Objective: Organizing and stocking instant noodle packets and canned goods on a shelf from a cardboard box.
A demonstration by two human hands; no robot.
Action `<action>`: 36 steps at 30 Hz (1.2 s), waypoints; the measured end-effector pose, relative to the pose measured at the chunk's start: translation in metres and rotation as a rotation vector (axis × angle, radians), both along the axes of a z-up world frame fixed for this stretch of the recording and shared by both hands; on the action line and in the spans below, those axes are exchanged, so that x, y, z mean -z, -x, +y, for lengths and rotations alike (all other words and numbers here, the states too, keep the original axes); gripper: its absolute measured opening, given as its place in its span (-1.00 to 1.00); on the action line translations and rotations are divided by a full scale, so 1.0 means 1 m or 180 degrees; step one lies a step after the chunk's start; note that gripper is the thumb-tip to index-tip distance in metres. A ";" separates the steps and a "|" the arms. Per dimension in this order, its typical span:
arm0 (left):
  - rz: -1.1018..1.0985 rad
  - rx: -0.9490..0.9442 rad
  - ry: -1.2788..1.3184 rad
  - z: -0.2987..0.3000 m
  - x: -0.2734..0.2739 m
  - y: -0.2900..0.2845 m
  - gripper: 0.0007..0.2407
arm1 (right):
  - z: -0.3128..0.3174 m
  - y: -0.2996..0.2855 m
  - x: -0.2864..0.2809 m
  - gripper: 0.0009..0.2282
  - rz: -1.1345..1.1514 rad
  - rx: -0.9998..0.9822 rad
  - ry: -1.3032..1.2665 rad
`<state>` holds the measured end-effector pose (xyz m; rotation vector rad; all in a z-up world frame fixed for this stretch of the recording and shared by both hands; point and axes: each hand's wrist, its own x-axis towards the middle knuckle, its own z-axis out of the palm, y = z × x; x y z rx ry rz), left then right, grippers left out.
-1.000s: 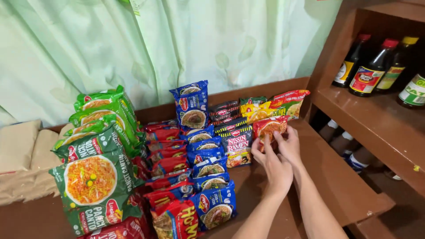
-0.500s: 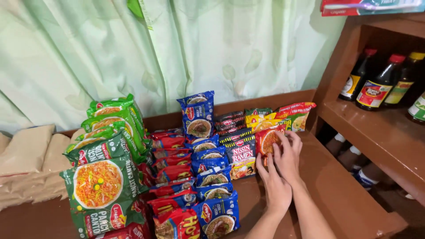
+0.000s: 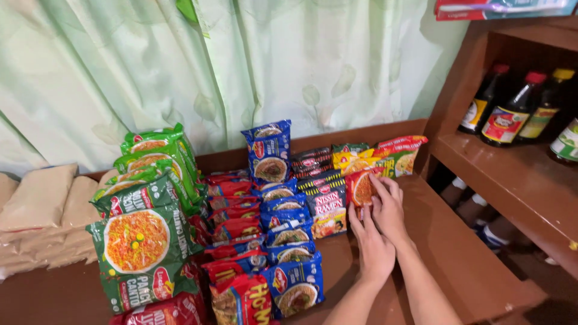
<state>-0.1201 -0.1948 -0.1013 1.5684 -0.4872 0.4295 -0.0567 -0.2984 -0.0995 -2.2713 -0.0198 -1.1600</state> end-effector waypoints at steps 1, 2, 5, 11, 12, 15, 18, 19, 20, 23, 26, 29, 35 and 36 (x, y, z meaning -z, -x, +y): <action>-0.0052 -0.0004 0.0002 -0.002 0.003 -0.002 -0.43 | -0.004 0.001 0.002 -0.44 0.0051 -0.0175 -0.0130; -0.0089 -0.0016 0.0008 -0.004 0.006 -0.001 -0.43 | -0.008 0.004 0.005 -0.37 0.0117 -0.0356 -0.0258; -0.0102 -0.0033 -0.0084 -0.005 0.010 0.002 -0.40 | -0.005 0.041 -0.028 -0.23 0.0573 -0.1052 -0.0858; -0.0201 -0.0094 -0.0500 0.002 0.004 0.030 -0.35 | -0.014 0.129 -0.038 -0.39 0.0659 -0.0482 -0.0354; -0.0139 -0.0072 -0.0535 0.005 0.008 0.044 -0.35 | -0.011 0.146 -0.033 -0.39 0.0719 -0.0466 -0.0395; -0.0151 0.0162 -0.0598 0.012 0.016 0.089 -0.39 | 0.003 0.197 -0.016 -0.46 0.0594 -0.0286 -0.0865; -0.0332 0.0325 -0.0492 0.023 0.018 0.141 -0.49 | 0.021 0.247 0.012 -0.50 0.0328 -0.0179 -0.1052; -0.0581 0.0459 -0.0424 0.034 0.019 0.163 -0.56 | 0.026 0.262 0.031 -0.57 0.0014 -0.0043 -0.0931; -0.0851 0.0582 -0.0347 0.044 0.017 0.180 -0.62 | 0.031 0.273 0.047 -0.64 -0.0318 0.0077 -0.0794; -0.1067 0.0933 -0.0291 0.061 0.050 0.211 -0.71 | 0.054 0.307 0.079 -0.75 -0.0836 0.0279 -0.0099; -0.0581 0.1116 -0.0312 0.080 0.098 0.243 -0.70 | 0.074 0.335 0.110 -0.81 -0.0612 0.0320 -0.0159; -0.0162 0.1271 -0.0343 0.094 0.142 0.260 -0.70 | 0.087 0.363 0.155 -0.83 -0.0164 0.0302 -0.0281; 0.0258 0.1035 -0.0647 0.111 0.251 0.287 -0.82 | 0.114 0.411 0.240 -0.93 0.0382 0.0374 -0.0835; 0.0326 0.1049 -0.0669 0.118 0.265 0.291 -0.82 | 0.117 0.421 0.260 -0.93 0.0447 0.0389 -0.0864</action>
